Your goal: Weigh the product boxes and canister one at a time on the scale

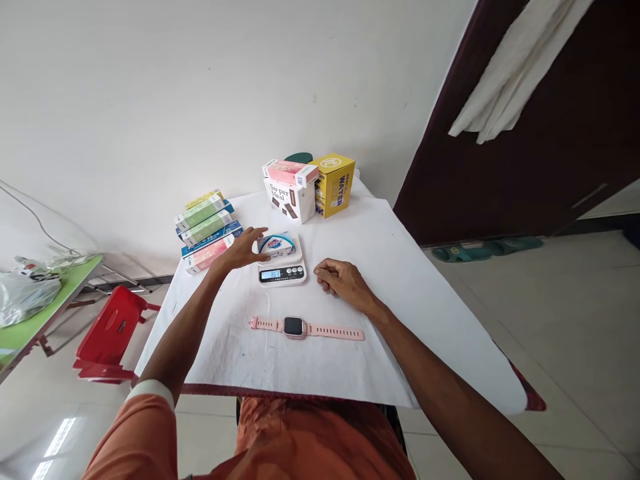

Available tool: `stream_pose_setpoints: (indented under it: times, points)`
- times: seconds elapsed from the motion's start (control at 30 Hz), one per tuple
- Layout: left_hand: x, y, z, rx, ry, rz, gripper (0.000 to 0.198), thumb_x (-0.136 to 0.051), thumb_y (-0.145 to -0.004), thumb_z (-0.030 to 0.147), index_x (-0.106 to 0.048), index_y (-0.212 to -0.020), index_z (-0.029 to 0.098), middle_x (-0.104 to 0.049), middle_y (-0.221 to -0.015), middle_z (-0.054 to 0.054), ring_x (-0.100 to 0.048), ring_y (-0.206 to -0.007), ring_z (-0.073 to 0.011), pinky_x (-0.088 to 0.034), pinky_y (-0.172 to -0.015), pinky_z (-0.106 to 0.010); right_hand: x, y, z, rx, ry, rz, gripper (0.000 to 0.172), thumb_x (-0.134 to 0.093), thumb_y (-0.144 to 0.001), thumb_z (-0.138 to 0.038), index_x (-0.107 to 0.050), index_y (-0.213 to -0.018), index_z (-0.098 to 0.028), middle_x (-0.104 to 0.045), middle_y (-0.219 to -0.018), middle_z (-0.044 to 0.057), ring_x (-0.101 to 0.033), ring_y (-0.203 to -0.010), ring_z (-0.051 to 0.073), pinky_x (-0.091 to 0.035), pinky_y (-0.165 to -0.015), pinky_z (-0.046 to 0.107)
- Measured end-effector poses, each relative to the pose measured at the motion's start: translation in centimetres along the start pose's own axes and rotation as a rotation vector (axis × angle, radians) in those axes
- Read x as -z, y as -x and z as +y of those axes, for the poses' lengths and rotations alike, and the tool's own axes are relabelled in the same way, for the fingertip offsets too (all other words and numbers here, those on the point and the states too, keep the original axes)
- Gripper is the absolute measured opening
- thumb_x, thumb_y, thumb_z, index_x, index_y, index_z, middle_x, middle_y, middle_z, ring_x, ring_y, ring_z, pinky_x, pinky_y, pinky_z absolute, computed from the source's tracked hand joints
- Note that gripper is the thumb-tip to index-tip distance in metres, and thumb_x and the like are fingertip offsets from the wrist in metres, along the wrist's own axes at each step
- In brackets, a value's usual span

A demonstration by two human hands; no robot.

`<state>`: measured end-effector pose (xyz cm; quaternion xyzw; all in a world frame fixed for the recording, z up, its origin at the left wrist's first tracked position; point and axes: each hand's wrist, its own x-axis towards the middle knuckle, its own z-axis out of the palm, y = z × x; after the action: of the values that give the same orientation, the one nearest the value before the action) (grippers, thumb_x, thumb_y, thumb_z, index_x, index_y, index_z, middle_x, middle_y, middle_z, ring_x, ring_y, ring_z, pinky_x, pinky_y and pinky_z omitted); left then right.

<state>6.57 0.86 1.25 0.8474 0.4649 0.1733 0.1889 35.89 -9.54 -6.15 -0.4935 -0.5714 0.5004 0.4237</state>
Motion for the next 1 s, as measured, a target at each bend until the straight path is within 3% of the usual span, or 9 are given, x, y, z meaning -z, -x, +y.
stream_pose_setpoints:
  times: [0.07,0.13,0.2,0.3,0.43,0.8,1.0]
  points:
    - [-0.1,0.8,-0.3,0.029,0.089,0.133,0.08,-0.087,-0.073,0.05,-0.058,-0.143,0.025,-0.065,-0.131,-0.011,-0.065,-0.12,-0.0292,-0.053,-0.102,-0.044,0.0,0.0,-0.1,-0.004,0.001,0.002,0.028,-0.065,-0.083,-0.047,-0.065,-0.081,-0.02,-0.065,-0.072,0.001,-0.057,-0.057,0.012,-0.042,-0.047,0.023]
    - [-0.8,2.1,-0.8,0.087,0.207,0.337,0.064,-0.079,-0.081,0.057,-0.064,-0.133,0.023,-0.069,-0.125,-0.011,-0.068,-0.114,-0.0272,-0.055,-0.099,-0.042,0.0,0.0,-0.2,-0.003,0.01,0.005,0.027,-0.065,-0.082,-0.047,-0.065,-0.081,-0.019,-0.065,-0.072,0.001,-0.057,-0.057,0.012,-0.042,-0.047,0.023]
    - [-2.2,3.6,-1.3,0.156,0.327,0.531,0.049,-0.066,-0.091,0.06,-0.068,-0.119,0.02,-0.073,-0.113,-0.011,-0.071,-0.102,-0.024,-0.056,-0.093,-0.04,0.0,0.0,-0.1,0.0,0.027,0.009,0.027,-0.064,-0.082,-0.046,-0.065,-0.081,-0.019,-0.066,-0.072,0.001,-0.058,-0.058,0.012,-0.043,-0.047,0.023]
    - [-4.9,5.8,-2.2,0.265,0.455,0.673,0.046,-0.058,-0.094,0.06,-0.068,-0.106,0.017,-0.073,-0.095,-0.009,-0.071,-0.084,-0.0202,-0.057,-0.081,-0.036,0.0,0.0,0.0,0.012,0.039,0.012,0.026,-0.064,-0.083,-0.045,-0.066,-0.081,-0.019,-0.066,-0.072,0.002,-0.058,-0.058,0.012,-0.043,-0.047,0.023]
    - [-7.0,7.2,-3.0,0.359,0.51,0.73,0.044,-0.056,-0.092,0.059,-0.068,-0.101,0.018,-0.072,-0.087,-0.006,-0.069,-0.075,-0.0178,-0.055,-0.073,-0.033,0.0,0.0,0.3,0.032,0.04,0.006,0.027,-0.063,-0.084,-0.046,-0.066,-0.081,-0.019,-0.066,-0.072,0.002,-0.057,-0.058,0.012,-0.042,-0.047,0.022]
    - [-7.1,7.2,-3.5,0.388,0.485,0.687,0.042,-0.059,-0.09,0.059,-0.068,-0.099,0.019,-0.072,-0.091,-0.007,-0.07,-0.077,-0.0188,-0.056,-0.079,-0.036,0.0,0.0,0.2,0.025,0.058,0.005,0.026,-0.064,-0.085,-0.045,-0.067,-0.081,-0.02,-0.067,-0.073,0.002,-0.058,-0.058,0.012,-0.043,-0.047,0.023]
    - [-6.8,6.5,-1.8,0.356,0.409,0.721,0.053,-0.056,-0.094,0.066,-0.064,-0.122,0.021,-0.07,-0.116,-0.012,-0.068,-0.094,-0.0218,-0.055,-0.083,-0.037,0.1,0.1,0.1,0.026,0.047,0.001,0.026,-0.064,-0.084,-0.045,-0.067,-0.081,-0.019,-0.067,-0.073,0.002,-0.058,-0.058,0.012,-0.042,-0.046,0.022]
